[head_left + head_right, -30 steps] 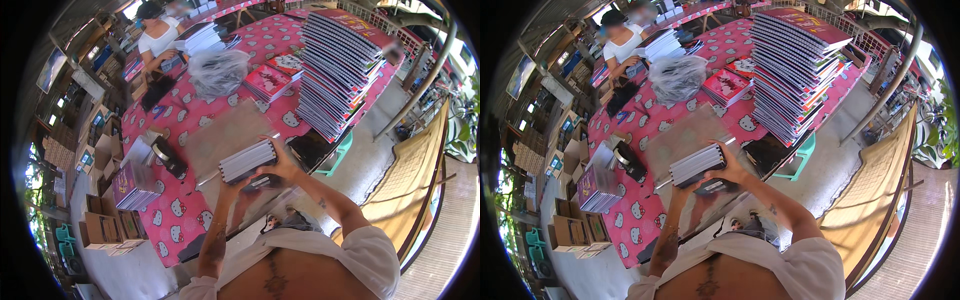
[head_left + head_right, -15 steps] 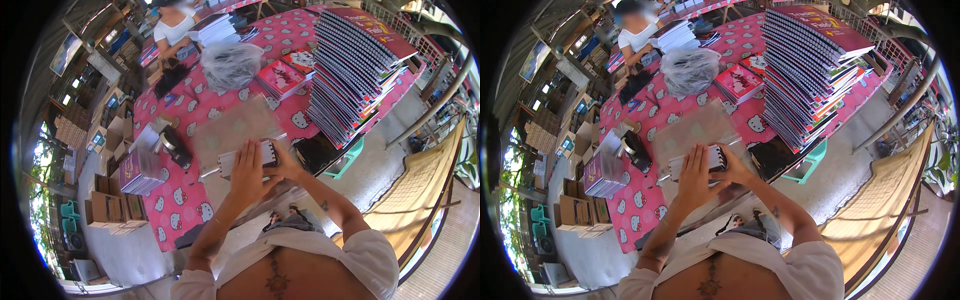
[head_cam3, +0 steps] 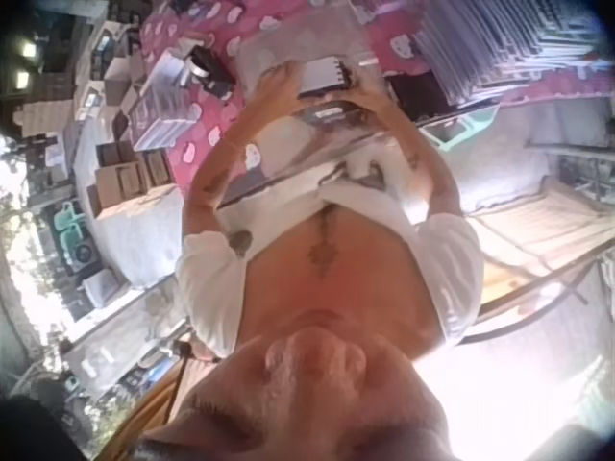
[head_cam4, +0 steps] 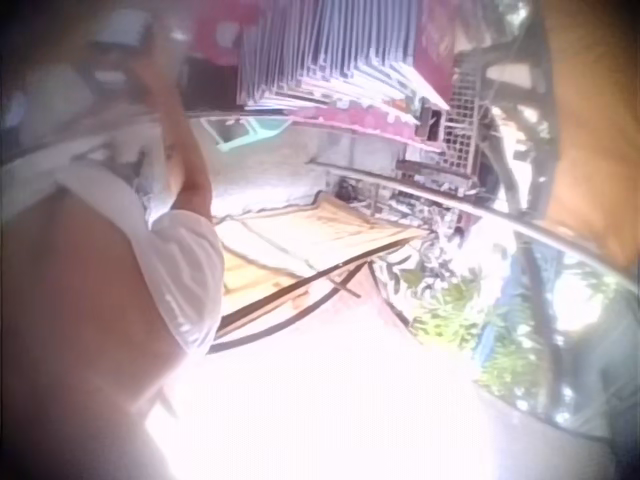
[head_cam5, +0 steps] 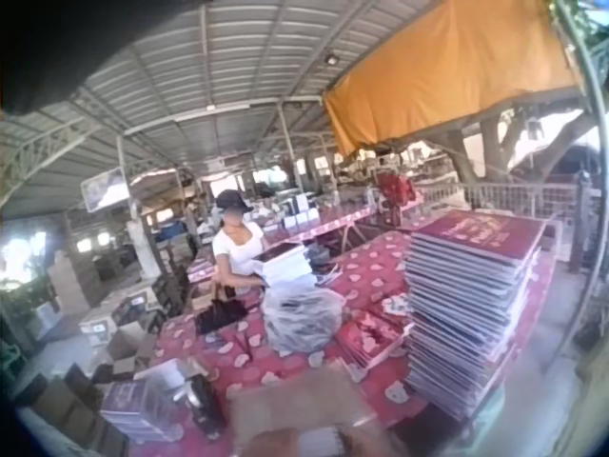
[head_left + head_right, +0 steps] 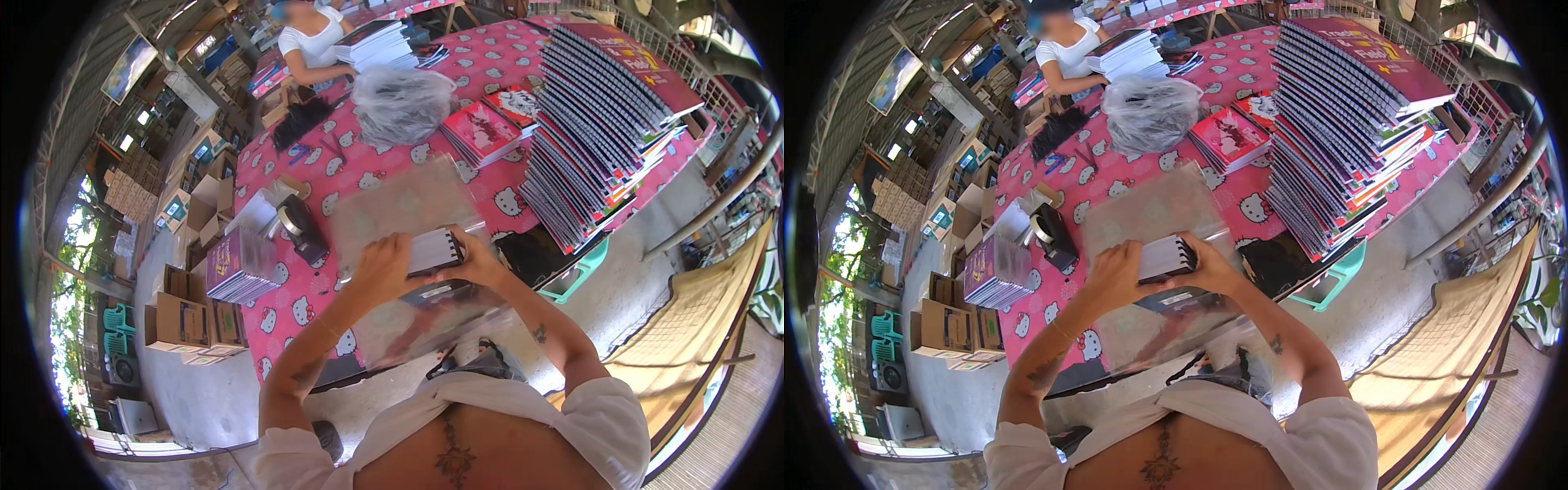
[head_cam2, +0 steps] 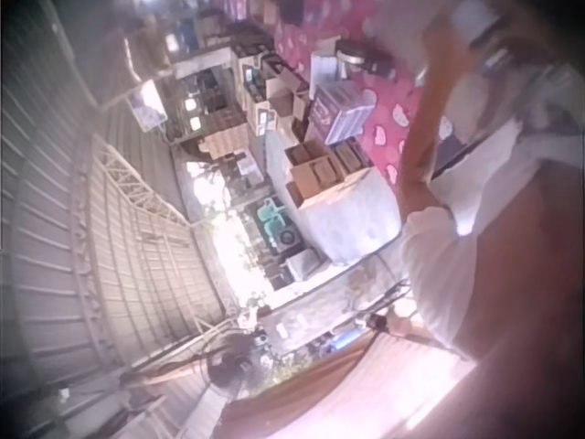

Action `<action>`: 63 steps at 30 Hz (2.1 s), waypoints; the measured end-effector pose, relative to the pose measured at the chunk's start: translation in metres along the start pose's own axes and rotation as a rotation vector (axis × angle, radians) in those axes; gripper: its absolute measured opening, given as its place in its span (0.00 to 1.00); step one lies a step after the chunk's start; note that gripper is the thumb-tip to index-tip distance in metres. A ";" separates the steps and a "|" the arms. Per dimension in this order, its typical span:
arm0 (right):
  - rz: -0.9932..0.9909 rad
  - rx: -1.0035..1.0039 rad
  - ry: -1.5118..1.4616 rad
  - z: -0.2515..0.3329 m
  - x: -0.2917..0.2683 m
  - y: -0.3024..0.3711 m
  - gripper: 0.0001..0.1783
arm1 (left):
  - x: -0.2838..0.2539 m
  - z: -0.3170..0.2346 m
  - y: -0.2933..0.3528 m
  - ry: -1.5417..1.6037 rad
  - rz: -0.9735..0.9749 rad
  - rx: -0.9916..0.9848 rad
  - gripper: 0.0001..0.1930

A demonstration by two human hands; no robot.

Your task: The person places individual notebooks into clear plastic bags, folds the bag edges, and secures them with tape before stacking them onto piles.

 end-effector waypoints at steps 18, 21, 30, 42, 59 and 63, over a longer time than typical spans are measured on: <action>0.150 0.302 1.204 -0.083 -0.088 -0.035 0.63 | 0.150 0.107 0.031 1.482 -0.586 -1.087 0.34; 0.132 0.317 1.197 -0.091 -0.098 -0.035 0.64 | 0.115 0.109 0.018 1.550 -0.626 -1.051 0.33; -0.006 0.159 0.987 -0.105 -0.099 -0.025 0.59 | 0.017 0.120 0.048 1.824 -1.239 -0.617 0.26; -0.067 0.132 1.064 -0.098 -0.101 -0.021 0.45 | 0.060 0.108 0.053 1.741 -1.401 -0.894 0.25; -0.139 0.369 0.067 -0.114 -0.074 -0.038 0.25 | 0.142 0.096 0.021 0.537 -0.313 -1.054 0.48; -0.057 0.797 -0.362 -0.074 -0.026 -0.035 0.20 | 0.144 0.093 0.049 0.482 -0.378 -1.105 0.44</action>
Point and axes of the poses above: each hand's wrist, its own y-axis away from the middle knuckle, its own x-axis out of the palm, z = x × y, the point moved 1 cm from there along -y, towards the middle knuckle, and after that the axes turned 13 degrees about x, right-handed, at the moved point
